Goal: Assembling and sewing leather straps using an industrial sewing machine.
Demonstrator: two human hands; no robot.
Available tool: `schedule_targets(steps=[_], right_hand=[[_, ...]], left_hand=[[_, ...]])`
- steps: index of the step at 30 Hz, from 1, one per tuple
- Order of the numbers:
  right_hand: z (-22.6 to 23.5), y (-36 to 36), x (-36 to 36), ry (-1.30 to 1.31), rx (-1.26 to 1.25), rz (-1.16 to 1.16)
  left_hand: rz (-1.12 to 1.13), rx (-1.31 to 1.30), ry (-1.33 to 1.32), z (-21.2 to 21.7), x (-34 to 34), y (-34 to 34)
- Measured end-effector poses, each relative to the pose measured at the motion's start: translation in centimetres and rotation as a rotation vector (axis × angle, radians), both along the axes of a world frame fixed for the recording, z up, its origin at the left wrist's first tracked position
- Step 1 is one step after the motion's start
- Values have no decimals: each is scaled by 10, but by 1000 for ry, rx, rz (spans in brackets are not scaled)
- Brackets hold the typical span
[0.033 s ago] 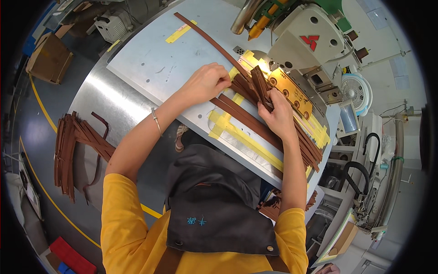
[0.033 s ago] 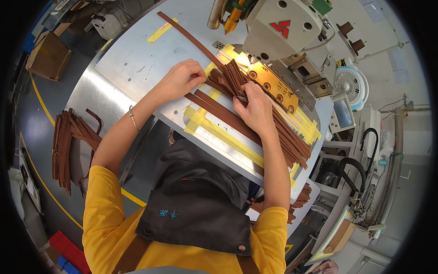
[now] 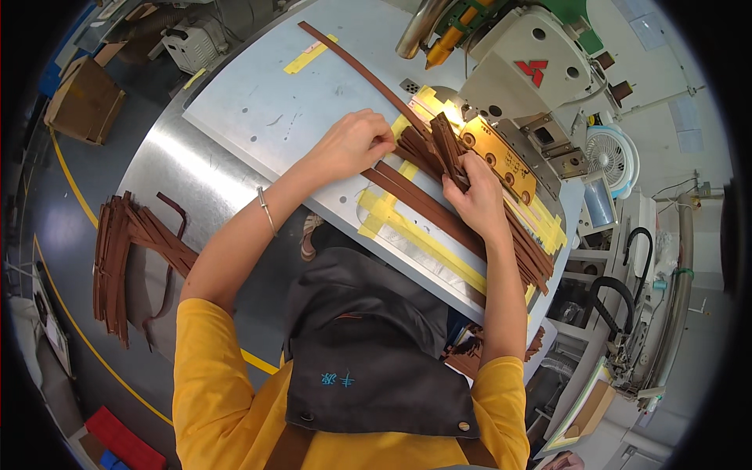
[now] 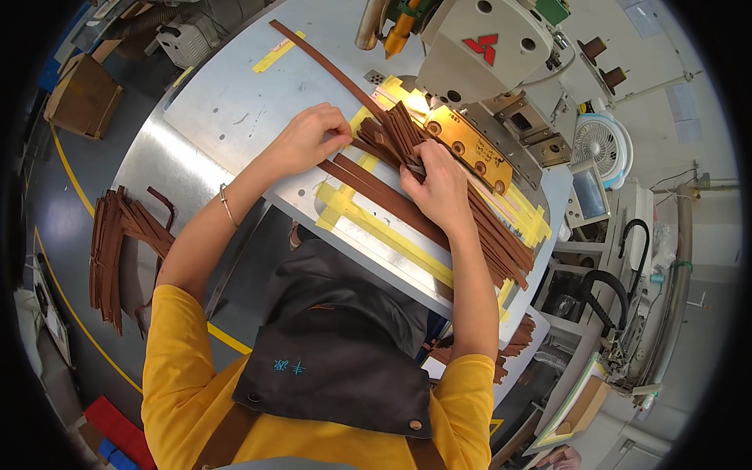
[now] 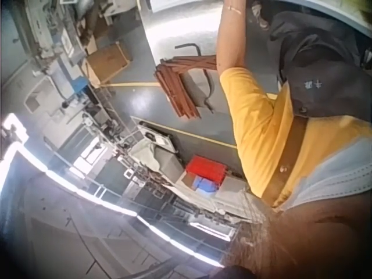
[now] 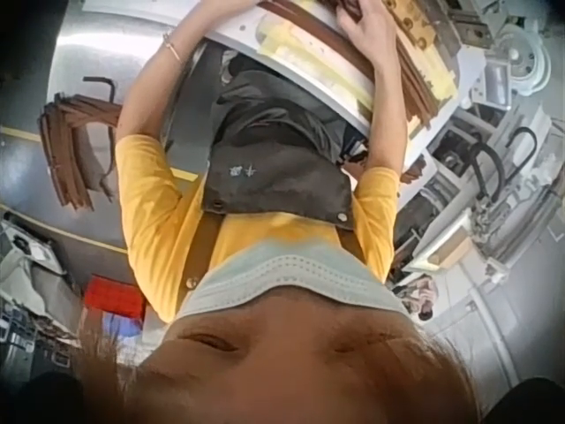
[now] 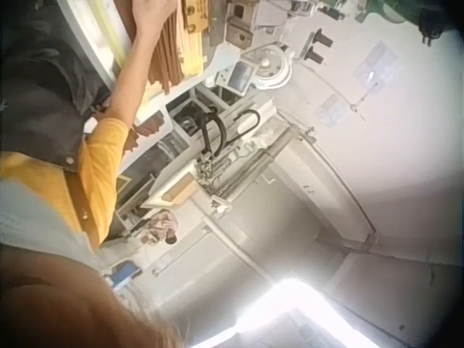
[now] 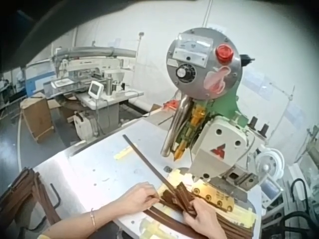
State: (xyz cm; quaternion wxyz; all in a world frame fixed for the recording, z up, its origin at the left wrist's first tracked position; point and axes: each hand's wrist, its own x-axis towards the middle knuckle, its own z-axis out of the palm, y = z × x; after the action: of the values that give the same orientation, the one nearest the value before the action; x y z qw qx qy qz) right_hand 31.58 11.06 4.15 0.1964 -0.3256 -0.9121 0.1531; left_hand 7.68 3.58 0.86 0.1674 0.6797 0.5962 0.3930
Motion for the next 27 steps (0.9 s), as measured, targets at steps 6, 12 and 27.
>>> schedule_targets(steps=[6, 12, 27], right_hand=[[1, -1, 1, 22, -26, -6], [7, -8, -3, 44, -8, 61], [24, -18, -2, 32, 170, 98]], left_hand=[[-91, 61, -87, 1, 7, -15], [-137, -152, -682, 5, 23, -16], [277, 259, -576, 0, 46, -40]])
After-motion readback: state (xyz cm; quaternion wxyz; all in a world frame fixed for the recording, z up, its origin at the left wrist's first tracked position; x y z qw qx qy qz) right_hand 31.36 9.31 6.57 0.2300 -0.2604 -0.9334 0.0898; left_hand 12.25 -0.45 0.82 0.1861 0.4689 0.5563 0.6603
